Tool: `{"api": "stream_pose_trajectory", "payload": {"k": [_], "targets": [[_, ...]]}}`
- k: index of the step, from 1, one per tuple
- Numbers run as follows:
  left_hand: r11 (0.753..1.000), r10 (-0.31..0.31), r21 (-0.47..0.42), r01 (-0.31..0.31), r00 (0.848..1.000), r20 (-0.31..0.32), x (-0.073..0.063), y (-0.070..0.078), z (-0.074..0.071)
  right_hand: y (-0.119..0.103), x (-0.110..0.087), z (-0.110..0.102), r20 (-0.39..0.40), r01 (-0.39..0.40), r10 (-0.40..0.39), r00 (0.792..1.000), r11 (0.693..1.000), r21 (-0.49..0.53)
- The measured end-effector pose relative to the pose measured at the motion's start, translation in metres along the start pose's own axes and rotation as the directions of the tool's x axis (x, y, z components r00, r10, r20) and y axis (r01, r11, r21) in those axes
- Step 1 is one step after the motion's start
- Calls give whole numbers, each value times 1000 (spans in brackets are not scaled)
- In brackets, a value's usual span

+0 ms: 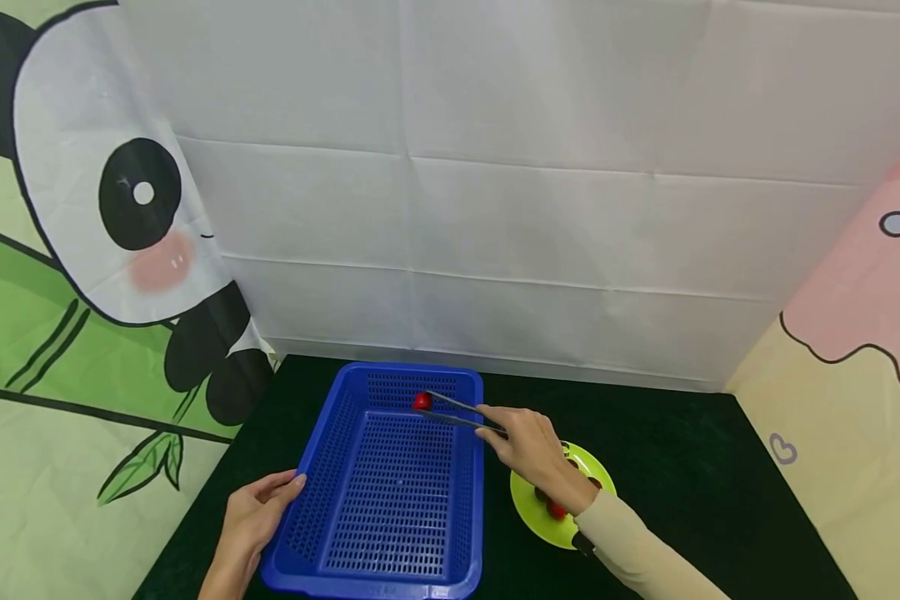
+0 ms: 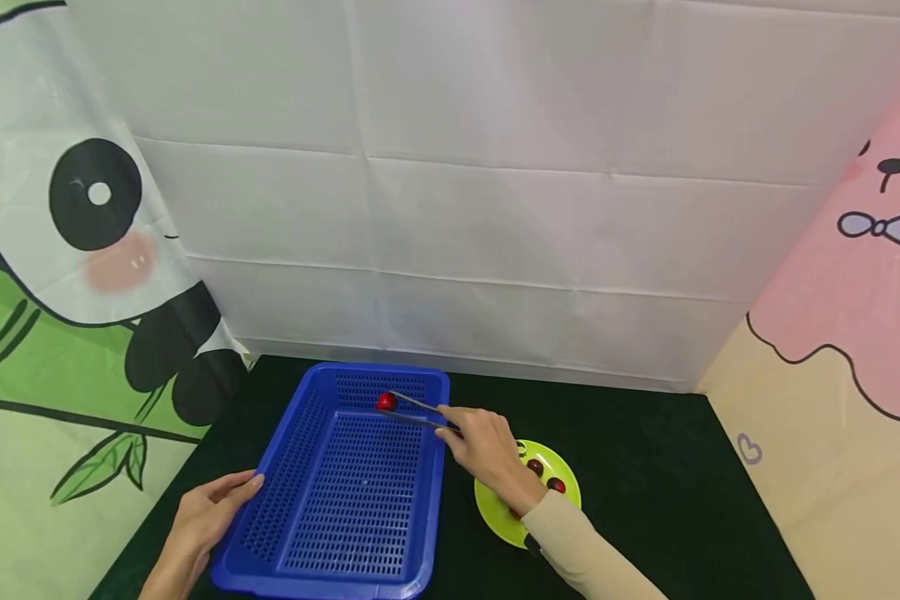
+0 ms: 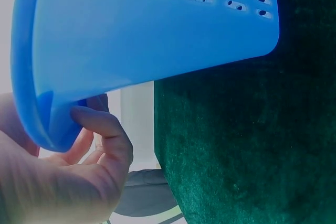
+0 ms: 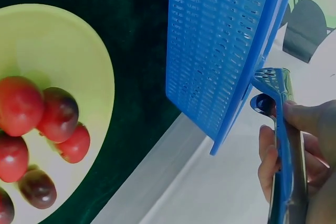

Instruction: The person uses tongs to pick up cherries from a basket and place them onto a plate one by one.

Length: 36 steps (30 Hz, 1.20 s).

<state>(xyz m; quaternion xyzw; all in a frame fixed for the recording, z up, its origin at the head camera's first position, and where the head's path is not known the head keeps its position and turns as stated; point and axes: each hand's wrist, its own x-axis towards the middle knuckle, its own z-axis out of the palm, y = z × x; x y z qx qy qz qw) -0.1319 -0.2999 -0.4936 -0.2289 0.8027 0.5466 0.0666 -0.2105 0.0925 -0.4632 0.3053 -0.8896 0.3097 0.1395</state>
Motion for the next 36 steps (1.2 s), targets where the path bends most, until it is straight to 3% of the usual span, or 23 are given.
{"api": "stream_pose_trajectory", "payload": {"k": [6, 16, 29, 36], "targets": [[1000, -11, -1, 11, 1000, 3, 0, -1, 0, 3, -11, -9, -28, -25, 26, 999, 999, 45], [1000, -7, -3, 7, 1000, 12, 0, -1, 0, 5, -30, -20, -135, -32, 33, 990, 999, 11], [1000, 9, -18, -9, 1000, 11, 1, -1, -1, 15, -65, -38, -218, -55, 55, 974, 998, 3], [1000, 10, -10, -10, 1000, 4, 0, -2, -1, 22, -83, -46, -231, -107, 100, 968, 994, -18]]}}
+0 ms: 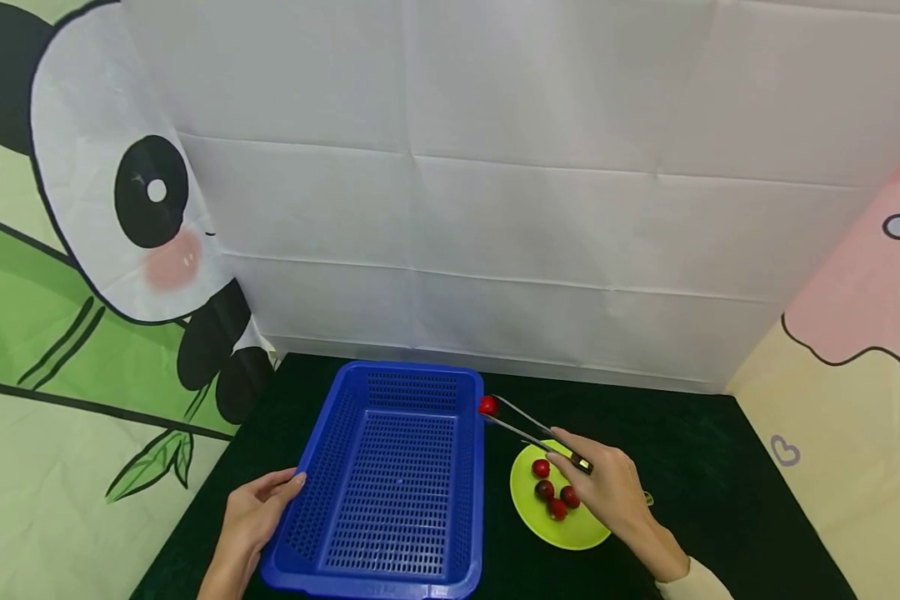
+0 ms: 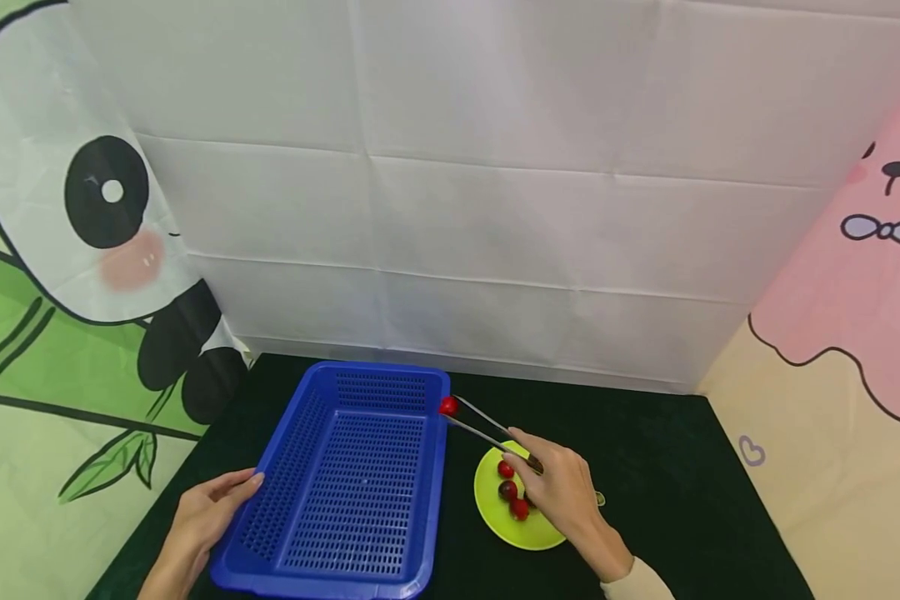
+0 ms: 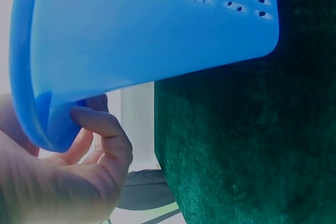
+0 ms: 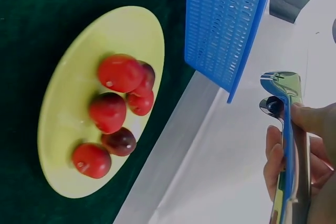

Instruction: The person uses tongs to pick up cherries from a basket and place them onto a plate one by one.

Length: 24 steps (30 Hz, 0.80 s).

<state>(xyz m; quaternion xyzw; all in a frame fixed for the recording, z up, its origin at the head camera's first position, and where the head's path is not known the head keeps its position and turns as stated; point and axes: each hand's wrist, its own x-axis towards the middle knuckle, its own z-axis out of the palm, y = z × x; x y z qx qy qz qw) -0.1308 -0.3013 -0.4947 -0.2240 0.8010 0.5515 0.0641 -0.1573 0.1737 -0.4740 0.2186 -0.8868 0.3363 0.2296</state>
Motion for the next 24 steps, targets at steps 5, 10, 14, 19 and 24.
{"api": "stream_pose_trajectory", "payload": {"k": [5, 10, 14, 19, 24], "targets": [[1000, -3, -3, 3, 1000, 5, 1, -1, 0, 5, -12, -5, -2, -37, 37, 999, 999, -21], [1000, -2, -7, 2, 1000, 9, 3, 0, 1, 8, -24, -12, 1, -78, 78, 997, 997, -27], [1000, -4, -8, 4, 1000, 11, 3, 0, 1, 10, -33, -18, 8, -114, 115, 993, 992, -50], [1000, -4, -7, 4, 1000, 7, 2, 0, 1, 13, -46, -23, 13, -156, 157, 987, 985, -69], [1000, -7, 4, 7, 1000, 0, 2, -1, 1, 17, -60, -26, 14, -193, 195, 981, 979, -72]]}}
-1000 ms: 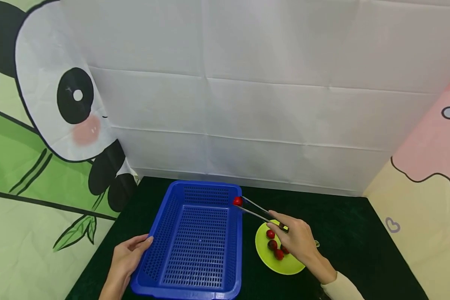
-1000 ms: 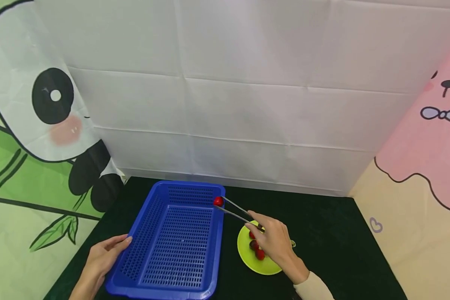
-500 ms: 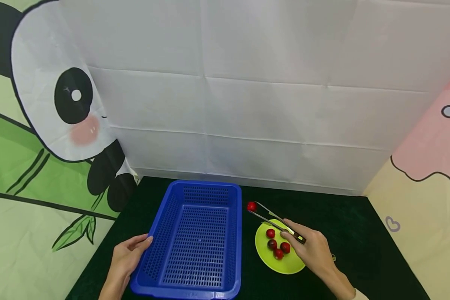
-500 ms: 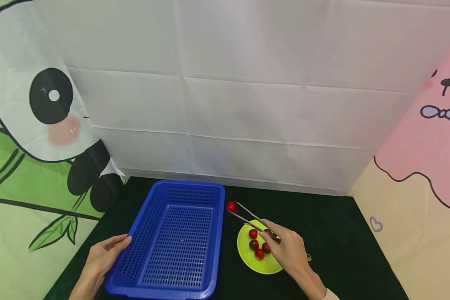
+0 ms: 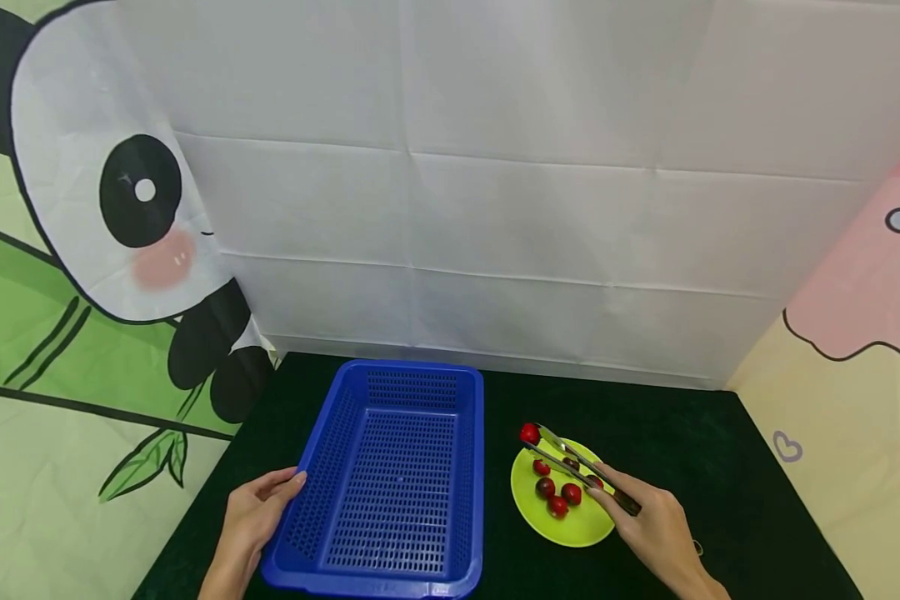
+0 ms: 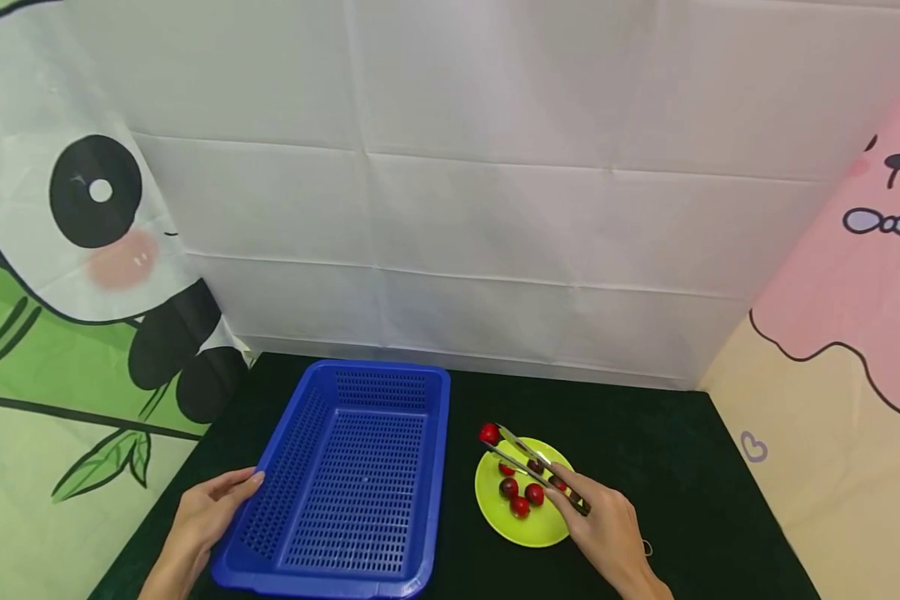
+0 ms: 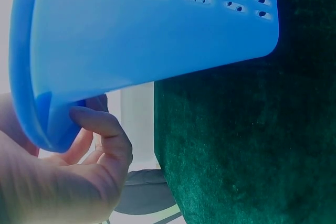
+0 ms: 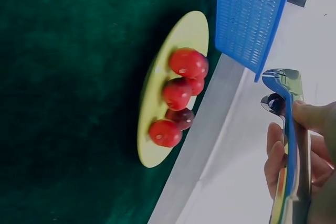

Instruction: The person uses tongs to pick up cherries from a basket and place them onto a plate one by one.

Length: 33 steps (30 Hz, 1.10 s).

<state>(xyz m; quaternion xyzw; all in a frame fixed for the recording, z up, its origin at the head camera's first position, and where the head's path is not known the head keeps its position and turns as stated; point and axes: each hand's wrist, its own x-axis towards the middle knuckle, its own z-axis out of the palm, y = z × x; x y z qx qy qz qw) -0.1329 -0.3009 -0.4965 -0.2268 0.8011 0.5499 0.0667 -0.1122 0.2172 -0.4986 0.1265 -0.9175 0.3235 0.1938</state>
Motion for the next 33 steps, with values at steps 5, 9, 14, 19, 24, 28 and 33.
{"api": "stream_pose_trajectory", "payload": {"k": [5, 9, 14, 19, 24, 28, 33], "targets": [[1000, -7, -3, 7, 1000, 3, 1, -1, 1, 5, -11, -3, 9, -54, 54, 998, 998, -22], [1000, -2, -10, 2, 1000, 10, 0, 0, 1, 9, -20, -5, 20, -106, 107, 994, 993, -48], [1000, -5, -24, 5, 1000, 13, 0, 0, 0, 12, -29, -8, 30, -160, 163, 986, 983, -86], [1000, 7, -31, -7, 1000, 16, 1, -1, 0, 15, -37, -11, 49, -180, 186, 981, 978, -103], [999, 6, -33, -5, 1000, 16, 1, -1, 0, 19, -43, -17, 95, -216, 227, 969, 970, -110], [1000, 7, -23, -7, 1000, 16, 2, -1, -2, 22, -47, -21, 135, -243, 257, 957, 963, -112], [1000, -13, -18, 13, 1000, 23, 2, -1, -2, 26, -52, -27, 207, -302, 319, 925, 947, -111]]}}
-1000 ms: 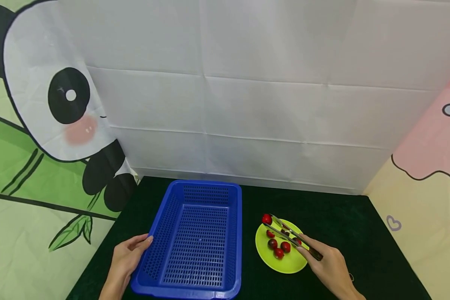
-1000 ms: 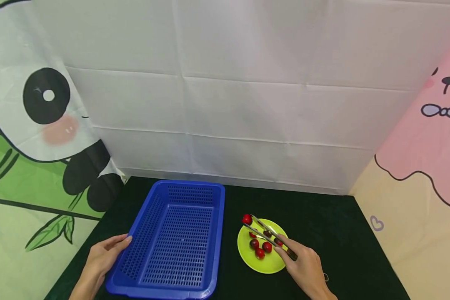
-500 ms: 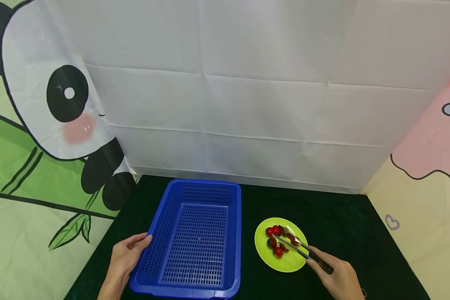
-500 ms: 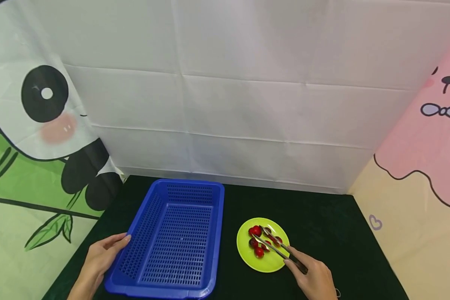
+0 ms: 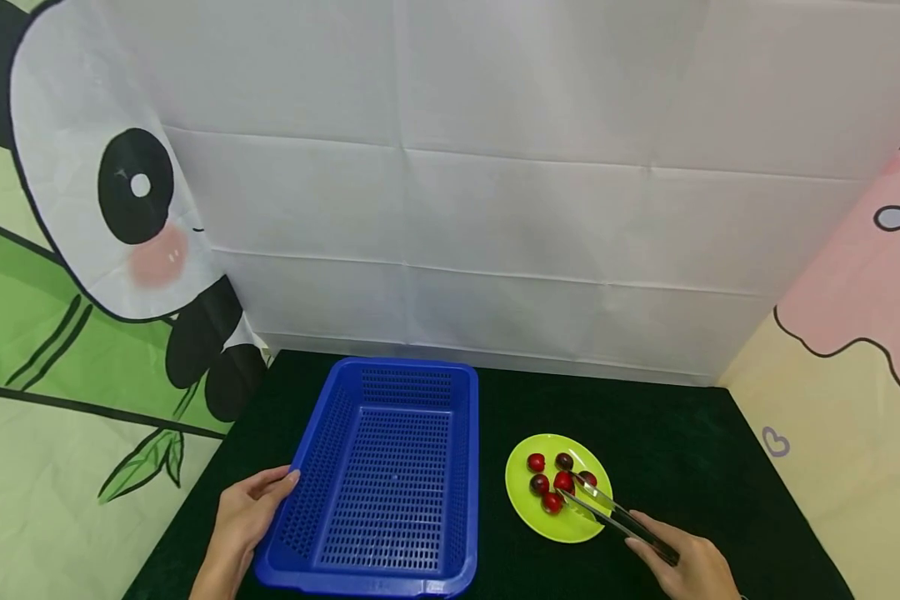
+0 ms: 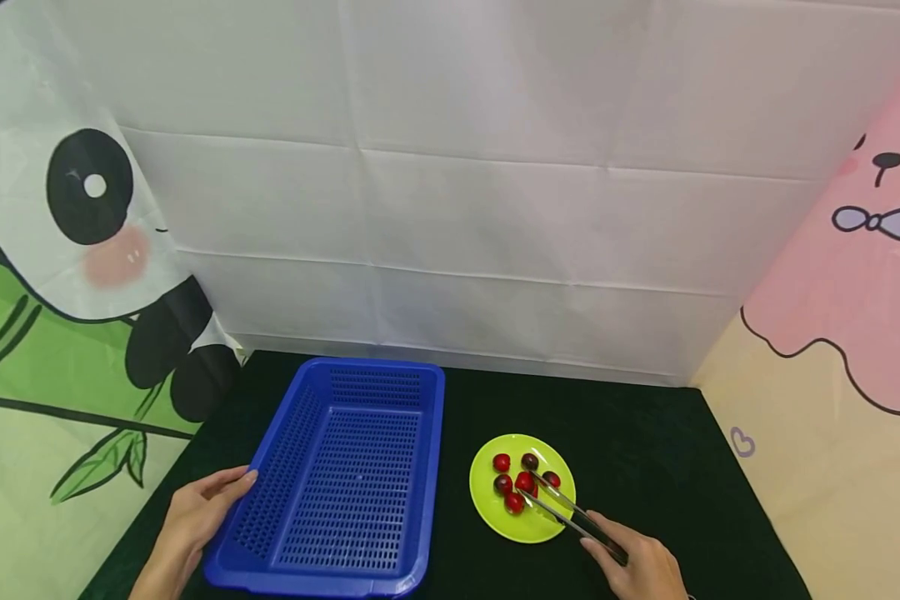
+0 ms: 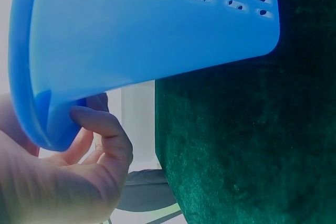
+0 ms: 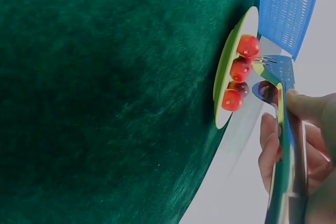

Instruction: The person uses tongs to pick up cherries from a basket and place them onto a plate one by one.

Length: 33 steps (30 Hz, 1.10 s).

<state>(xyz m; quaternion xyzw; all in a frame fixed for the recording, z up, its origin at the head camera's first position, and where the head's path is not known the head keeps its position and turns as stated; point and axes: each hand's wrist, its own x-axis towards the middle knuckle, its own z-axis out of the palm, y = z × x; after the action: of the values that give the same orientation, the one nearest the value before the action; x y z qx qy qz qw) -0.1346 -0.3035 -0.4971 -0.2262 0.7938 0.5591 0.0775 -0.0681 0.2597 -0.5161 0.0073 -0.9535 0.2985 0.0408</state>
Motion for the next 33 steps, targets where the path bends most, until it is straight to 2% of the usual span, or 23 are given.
{"api": "stream_pose_trajectory", "payload": {"k": [6, 14, 25, 33], "targets": [[1000, -9, 5, 9, 1000, 0, 1, -1, 0, 7, -1, -4, 98, -67, 68, 993, 998, -9], [1000, -6, 10, 6, 1000, -5, 0, -1, 0, 16, 2, -15, 181, 48, -47, 982, 999, -2], [1000, -3, 1, 3, 1000, 10, -1, 0, -1, 10, 17, -27, 301, 112, -103, 948, 994, -14], [1000, -3, 6, 3, 1000, -2, -2, 0, 0, -2, 28, -32, 323, 179, -145, 935, 981, -79]]}}
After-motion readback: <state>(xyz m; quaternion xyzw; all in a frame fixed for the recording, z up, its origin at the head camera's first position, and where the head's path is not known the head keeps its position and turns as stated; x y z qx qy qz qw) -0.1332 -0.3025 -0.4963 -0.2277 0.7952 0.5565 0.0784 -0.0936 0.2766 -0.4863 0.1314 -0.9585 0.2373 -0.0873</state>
